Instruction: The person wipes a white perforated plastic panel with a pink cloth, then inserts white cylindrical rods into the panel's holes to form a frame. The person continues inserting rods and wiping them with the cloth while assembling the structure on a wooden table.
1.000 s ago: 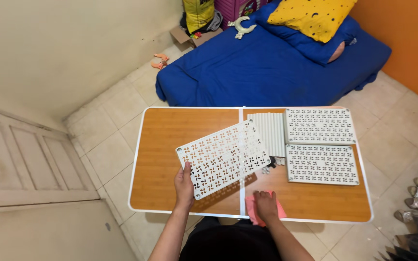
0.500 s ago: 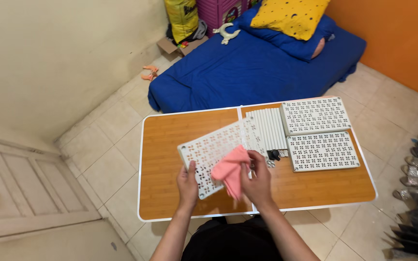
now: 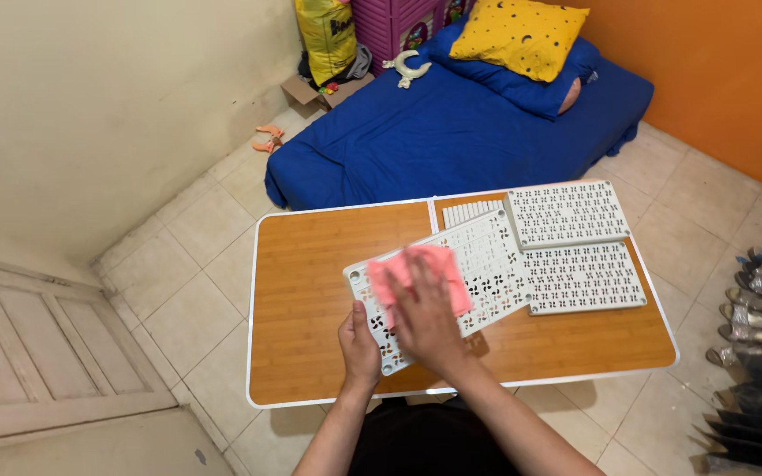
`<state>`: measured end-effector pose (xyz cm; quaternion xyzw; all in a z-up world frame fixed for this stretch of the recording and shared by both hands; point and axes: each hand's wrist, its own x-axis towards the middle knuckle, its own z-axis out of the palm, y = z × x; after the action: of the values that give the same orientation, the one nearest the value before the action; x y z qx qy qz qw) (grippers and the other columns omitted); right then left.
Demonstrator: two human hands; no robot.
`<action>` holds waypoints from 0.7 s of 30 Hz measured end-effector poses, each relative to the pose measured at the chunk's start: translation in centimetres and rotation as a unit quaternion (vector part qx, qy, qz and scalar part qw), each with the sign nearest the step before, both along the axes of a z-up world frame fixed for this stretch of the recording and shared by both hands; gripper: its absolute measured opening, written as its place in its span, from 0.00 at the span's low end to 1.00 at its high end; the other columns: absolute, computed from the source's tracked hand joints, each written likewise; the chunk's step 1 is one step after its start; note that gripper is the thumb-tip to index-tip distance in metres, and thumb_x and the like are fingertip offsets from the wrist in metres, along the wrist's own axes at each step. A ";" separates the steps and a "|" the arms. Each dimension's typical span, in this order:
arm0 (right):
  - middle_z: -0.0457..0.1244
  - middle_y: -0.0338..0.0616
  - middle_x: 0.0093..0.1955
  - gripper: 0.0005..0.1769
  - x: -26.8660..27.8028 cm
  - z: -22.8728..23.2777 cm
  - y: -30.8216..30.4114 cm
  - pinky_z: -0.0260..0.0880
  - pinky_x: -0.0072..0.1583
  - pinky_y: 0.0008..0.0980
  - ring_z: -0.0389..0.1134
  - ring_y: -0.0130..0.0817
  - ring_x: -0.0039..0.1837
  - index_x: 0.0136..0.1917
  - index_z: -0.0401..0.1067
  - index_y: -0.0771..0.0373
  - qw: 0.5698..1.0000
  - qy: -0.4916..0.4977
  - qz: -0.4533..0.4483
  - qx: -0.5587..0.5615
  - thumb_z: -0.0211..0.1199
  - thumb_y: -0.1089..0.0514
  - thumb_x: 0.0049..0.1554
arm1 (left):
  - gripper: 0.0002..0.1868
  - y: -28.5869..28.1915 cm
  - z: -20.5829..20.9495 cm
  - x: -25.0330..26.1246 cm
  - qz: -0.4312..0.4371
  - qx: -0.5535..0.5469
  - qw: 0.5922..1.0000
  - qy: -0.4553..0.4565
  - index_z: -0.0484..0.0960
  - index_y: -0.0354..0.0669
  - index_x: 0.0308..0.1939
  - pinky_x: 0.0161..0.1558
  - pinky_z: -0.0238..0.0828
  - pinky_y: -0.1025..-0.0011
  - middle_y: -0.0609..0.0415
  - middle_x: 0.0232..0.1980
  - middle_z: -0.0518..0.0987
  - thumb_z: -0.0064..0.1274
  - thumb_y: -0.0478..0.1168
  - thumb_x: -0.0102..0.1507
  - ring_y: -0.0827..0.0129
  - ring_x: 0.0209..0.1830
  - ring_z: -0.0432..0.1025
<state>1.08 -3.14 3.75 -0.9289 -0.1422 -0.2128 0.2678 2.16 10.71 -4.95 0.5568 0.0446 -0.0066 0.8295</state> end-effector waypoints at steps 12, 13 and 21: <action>0.51 0.60 0.78 0.22 4.4 2.4 -9.1 0.47 0.75 0.60 0.51 0.57 0.79 0.74 0.62 0.61 0.989 -0.089 -0.086 0.086 0.46 0.53 0.69 | 0.25 -1.8 2.3 0.4 -0.035 0.063 0.994 -0.077 0.82 0.28 0.41 0.37 0.72 0.74 0.53 0.35 0.84 0.48 0.52 0.72 0.78 0.34 0.74; 0.54 0.57 0.75 0.21 3.9 2.7 -8.3 0.47 0.75 0.59 0.53 0.56 0.79 0.72 0.63 0.60 0.989 -0.099 -0.062 0.089 0.45 0.53 0.69 | 0.25 -2.3 2.3 0.1 -0.036 0.082 0.992 -0.090 0.82 0.29 0.41 0.36 0.72 0.74 0.54 0.35 0.83 0.49 0.53 0.71 0.78 0.34 0.73; 0.64 0.47 0.61 0.21 2.1 5.8 -5.2 0.54 0.69 0.51 0.62 0.46 0.66 0.62 0.72 0.59 0.987 -0.117 0.060 0.092 0.63 0.52 0.57 | 0.24 -4.4 5.0 -0.4 -0.033 0.176 0.968 -0.174 0.85 0.31 0.44 0.35 0.73 0.72 0.55 0.32 0.84 0.53 0.53 0.69 0.77 0.32 0.75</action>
<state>3.14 -8.38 9.52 -0.8589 -0.2081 -0.3154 0.3457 1.81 6.29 0.00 0.6875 -0.1181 0.0710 0.7130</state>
